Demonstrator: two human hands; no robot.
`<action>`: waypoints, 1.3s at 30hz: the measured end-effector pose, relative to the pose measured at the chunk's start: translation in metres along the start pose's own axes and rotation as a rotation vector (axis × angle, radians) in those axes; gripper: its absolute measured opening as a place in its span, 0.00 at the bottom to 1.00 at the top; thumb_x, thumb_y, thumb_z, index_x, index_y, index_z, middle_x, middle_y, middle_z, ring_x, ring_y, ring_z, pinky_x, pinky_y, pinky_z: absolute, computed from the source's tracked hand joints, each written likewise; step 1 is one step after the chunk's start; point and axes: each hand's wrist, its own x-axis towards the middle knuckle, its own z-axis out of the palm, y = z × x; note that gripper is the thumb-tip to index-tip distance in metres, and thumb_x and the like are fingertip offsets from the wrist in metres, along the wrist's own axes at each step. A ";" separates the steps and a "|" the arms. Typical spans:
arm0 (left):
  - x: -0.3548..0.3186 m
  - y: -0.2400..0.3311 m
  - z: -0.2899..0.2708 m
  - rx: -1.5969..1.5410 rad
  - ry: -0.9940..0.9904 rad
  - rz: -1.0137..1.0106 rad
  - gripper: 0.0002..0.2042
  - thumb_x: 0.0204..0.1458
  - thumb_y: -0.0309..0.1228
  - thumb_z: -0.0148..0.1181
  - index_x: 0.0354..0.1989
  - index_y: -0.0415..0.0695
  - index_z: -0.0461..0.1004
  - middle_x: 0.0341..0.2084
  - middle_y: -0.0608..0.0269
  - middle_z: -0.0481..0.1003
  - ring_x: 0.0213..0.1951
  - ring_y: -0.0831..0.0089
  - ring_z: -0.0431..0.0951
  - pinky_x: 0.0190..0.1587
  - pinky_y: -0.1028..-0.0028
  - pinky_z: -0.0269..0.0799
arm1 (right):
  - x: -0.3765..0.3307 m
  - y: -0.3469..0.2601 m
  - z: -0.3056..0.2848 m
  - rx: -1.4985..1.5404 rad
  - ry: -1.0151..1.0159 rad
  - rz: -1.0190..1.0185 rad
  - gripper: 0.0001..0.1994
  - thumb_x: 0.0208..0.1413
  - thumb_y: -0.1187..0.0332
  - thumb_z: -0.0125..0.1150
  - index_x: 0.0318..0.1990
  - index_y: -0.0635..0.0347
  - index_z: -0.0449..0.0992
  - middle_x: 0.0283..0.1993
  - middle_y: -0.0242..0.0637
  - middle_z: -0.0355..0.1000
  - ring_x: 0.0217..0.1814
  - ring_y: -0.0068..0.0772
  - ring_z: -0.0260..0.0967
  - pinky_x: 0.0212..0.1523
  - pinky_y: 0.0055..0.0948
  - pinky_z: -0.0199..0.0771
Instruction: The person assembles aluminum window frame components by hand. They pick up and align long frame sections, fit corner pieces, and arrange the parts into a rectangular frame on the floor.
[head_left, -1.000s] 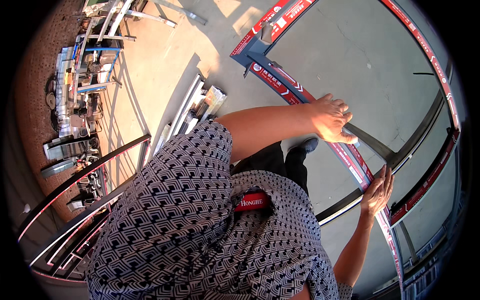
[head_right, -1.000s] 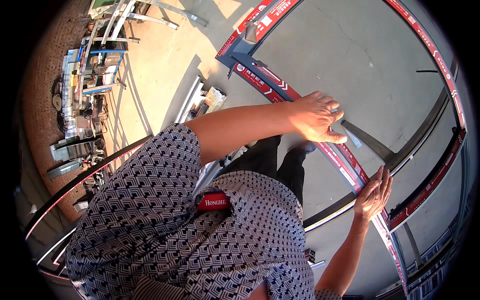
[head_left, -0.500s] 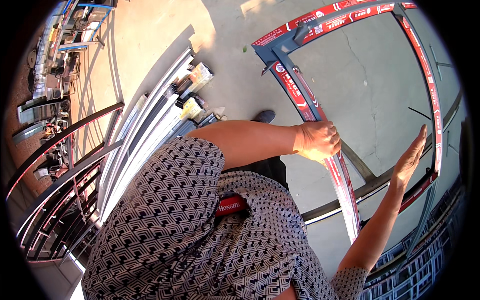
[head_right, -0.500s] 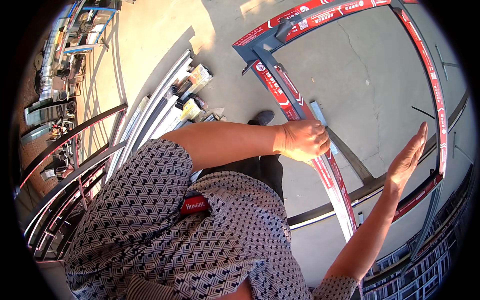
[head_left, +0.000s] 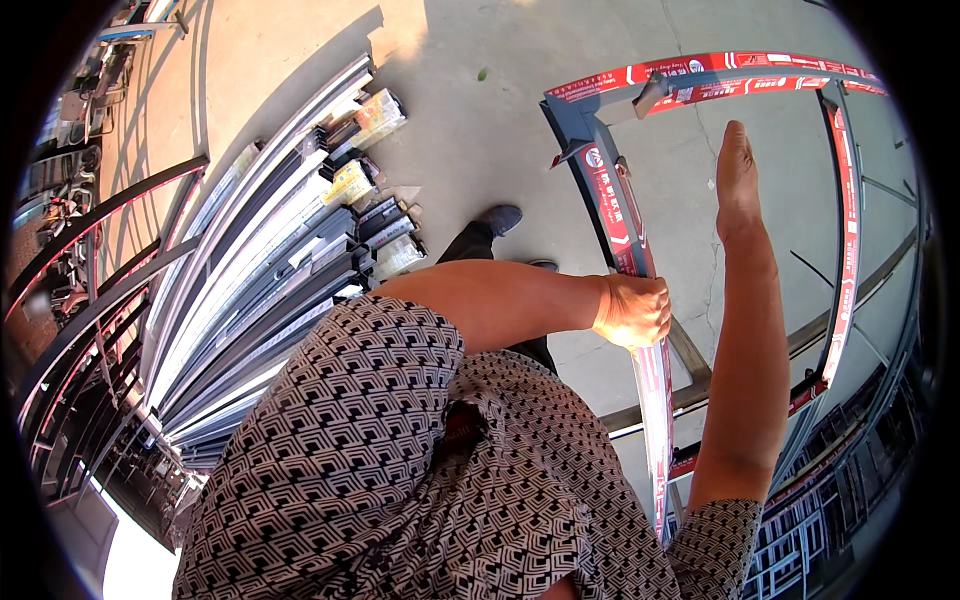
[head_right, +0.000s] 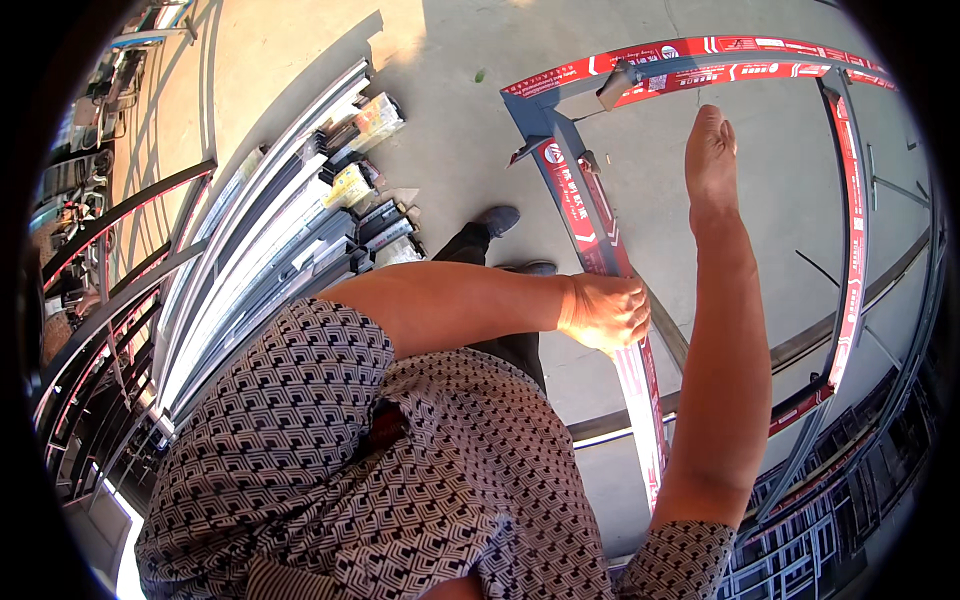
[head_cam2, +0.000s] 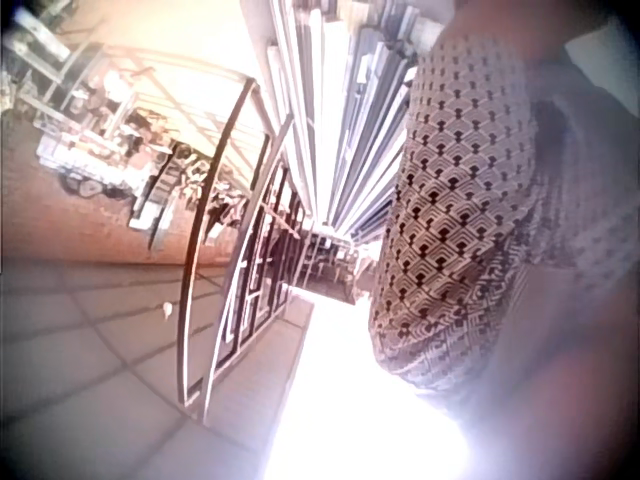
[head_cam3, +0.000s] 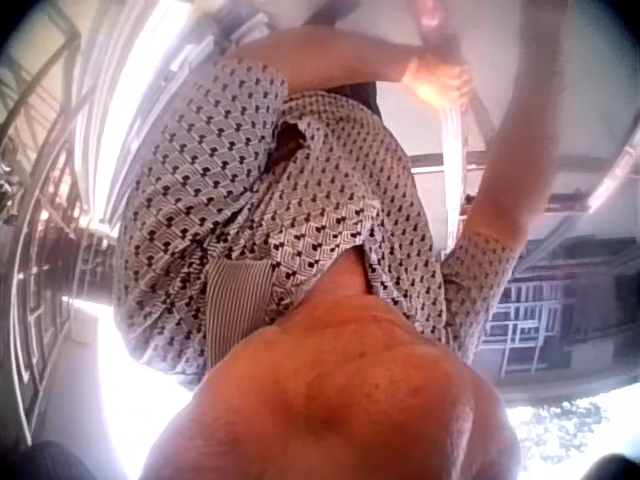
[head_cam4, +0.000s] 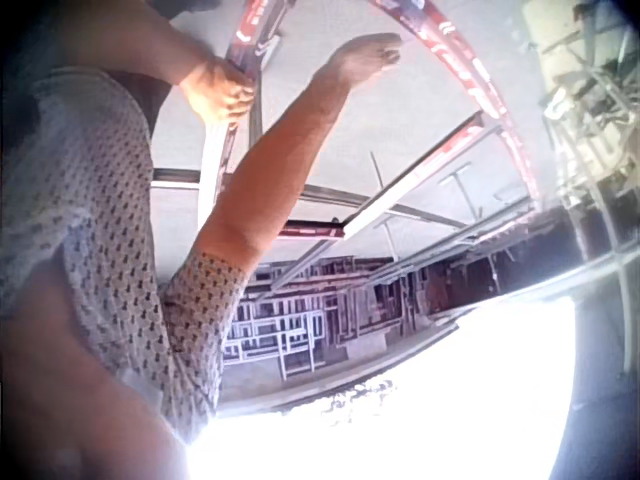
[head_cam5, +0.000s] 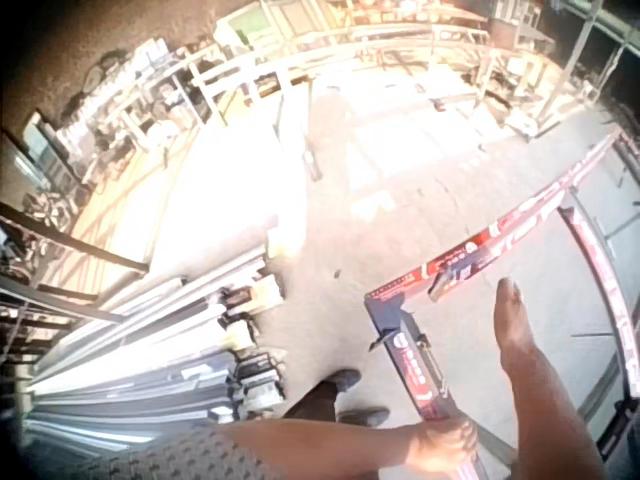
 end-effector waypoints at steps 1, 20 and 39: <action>0.001 -0.001 -0.001 -0.007 -0.020 -0.007 0.30 0.56 0.64 0.60 0.37 0.43 0.81 0.33 0.66 0.81 0.37 0.68 0.82 0.42 0.66 0.71 | -0.003 -0.017 -0.010 -0.025 0.051 -0.105 0.24 0.70 0.43 0.41 0.36 0.57 0.60 0.36 0.30 0.53 0.40 0.29 0.48 0.47 0.33 0.63; 0.015 -0.009 -0.038 -0.273 -0.267 -0.128 0.31 0.47 0.60 0.73 0.43 0.42 0.81 0.39 0.60 0.80 0.48 0.64 0.80 0.52 0.64 0.73 | -0.259 0.173 -0.080 -0.480 0.151 0.382 0.39 0.78 0.39 0.27 0.47 0.60 0.84 0.48 0.51 0.82 0.53 0.60 0.78 0.58 0.51 0.75; 0.060 -0.008 -0.077 -0.217 -0.620 -0.107 0.38 0.46 0.67 0.72 0.46 0.41 0.72 0.41 0.52 0.76 0.48 0.48 0.79 0.50 0.49 0.77 | -0.273 0.195 -0.076 -0.439 0.494 -0.032 0.23 0.65 0.50 0.59 0.25 0.61 0.79 0.26 0.48 0.77 0.31 0.52 0.77 0.38 0.47 0.79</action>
